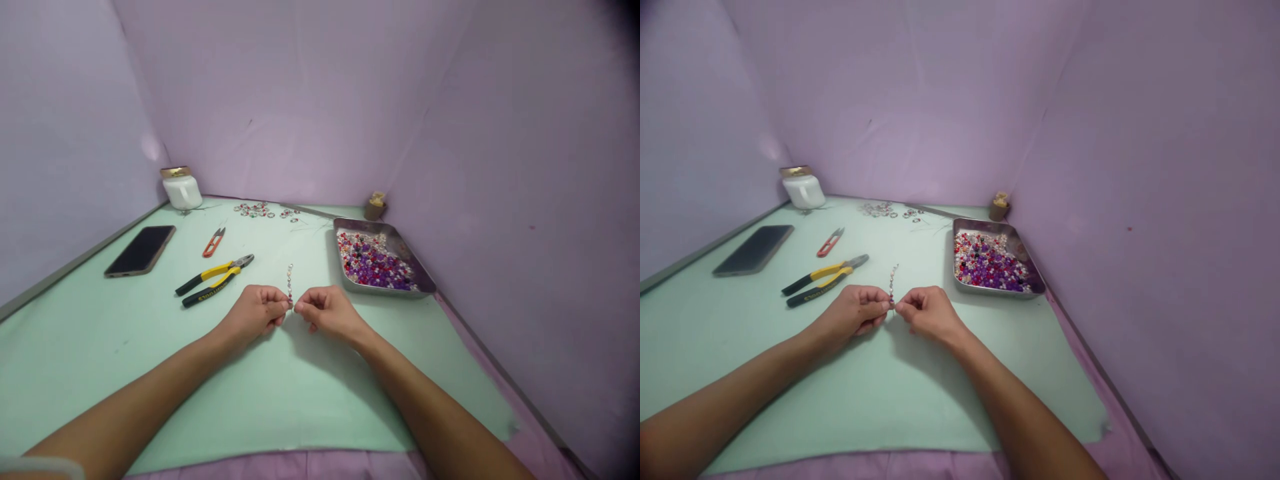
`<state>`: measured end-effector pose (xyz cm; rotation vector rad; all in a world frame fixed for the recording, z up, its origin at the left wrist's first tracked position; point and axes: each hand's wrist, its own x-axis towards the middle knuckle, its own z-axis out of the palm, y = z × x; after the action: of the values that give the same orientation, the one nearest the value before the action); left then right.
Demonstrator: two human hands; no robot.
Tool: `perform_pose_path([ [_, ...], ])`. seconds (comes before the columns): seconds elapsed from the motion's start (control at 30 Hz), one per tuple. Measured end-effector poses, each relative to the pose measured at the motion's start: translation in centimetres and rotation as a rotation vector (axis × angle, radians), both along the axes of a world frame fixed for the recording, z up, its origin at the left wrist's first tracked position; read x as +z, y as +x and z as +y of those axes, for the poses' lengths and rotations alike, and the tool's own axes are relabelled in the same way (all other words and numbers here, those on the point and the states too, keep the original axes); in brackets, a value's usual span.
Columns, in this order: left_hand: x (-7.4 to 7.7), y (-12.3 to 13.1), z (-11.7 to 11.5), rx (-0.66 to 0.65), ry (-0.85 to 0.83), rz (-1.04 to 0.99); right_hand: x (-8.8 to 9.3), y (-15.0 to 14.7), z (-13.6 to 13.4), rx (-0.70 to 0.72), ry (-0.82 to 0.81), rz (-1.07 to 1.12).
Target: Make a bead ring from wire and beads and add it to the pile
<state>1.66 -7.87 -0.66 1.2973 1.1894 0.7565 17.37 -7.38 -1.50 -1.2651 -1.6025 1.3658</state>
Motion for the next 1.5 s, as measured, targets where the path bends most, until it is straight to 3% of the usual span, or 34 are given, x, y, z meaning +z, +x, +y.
perform_pose_path([
  [0.27, 1.0, 0.0, 0.0, 0.000, -0.003, 0.055, -0.6, -0.9, -0.4, -0.041, -0.197, 0.322],
  [0.53, 1.7, -0.3, 0.0, -0.048, 0.022, 0.112, -1.0, -1.3, -0.6, -0.058, -0.252, 0.396],
  [0.73, 0.8, -0.7, 0.4, -0.105, -0.048, 0.061, -1.0, -1.1, -0.4, -0.063, -0.104, 0.341],
  [0.93, 0.6, -0.6, 0.4, -0.051, -0.005, 0.073, -1.2, -0.4, 0.0, -0.054, -0.277, 0.452],
  [1.1, 0.9, -0.5, 0.0, -0.090, 0.080, 0.129, -1.4, -0.4, 0.3, -0.080, -0.297, 0.492],
  [1.5, -0.5, -0.6, 0.3, -0.134, 0.151, 0.178, -1.9, -0.7, 0.1, -0.059, -0.334, 0.563],
])
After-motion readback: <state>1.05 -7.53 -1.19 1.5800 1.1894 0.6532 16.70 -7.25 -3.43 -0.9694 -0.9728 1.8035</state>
